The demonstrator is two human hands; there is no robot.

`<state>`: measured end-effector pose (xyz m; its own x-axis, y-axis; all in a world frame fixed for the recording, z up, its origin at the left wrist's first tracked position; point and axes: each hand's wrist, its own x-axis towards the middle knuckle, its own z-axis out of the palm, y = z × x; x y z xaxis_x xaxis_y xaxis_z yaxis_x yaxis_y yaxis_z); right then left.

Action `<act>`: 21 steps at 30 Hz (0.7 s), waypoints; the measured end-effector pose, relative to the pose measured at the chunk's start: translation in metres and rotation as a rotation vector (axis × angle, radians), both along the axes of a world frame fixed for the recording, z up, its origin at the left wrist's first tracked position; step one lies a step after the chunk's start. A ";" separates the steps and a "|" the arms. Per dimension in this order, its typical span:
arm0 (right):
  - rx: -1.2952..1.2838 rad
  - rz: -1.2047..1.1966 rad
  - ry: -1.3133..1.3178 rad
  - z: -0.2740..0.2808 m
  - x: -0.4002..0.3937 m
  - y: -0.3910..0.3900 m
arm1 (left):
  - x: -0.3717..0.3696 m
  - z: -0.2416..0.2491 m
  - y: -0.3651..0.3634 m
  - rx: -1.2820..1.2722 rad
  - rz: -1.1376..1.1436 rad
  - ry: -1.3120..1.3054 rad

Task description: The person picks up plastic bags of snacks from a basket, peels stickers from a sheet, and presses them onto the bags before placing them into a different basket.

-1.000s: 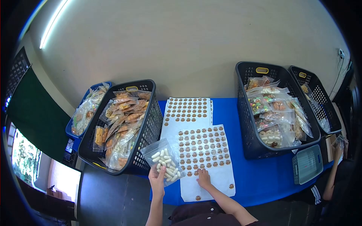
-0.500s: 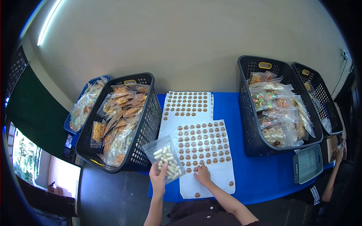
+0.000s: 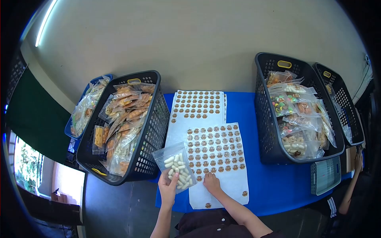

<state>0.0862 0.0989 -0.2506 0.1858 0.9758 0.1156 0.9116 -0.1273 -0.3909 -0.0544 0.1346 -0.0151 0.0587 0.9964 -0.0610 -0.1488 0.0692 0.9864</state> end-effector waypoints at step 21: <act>-0.093 -0.495 1.552 -0.035 0.044 -0.029 | 0.011 -0.018 0.006 0.006 -0.052 0.041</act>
<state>0.1304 0.0700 -0.2860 0.3404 0.7813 -0.5232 -0.4620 -0.3457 -0.8168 -0.0436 0.1408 -0.0333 0.1077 0.9924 -0.0589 -0.1045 0.0702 0.9920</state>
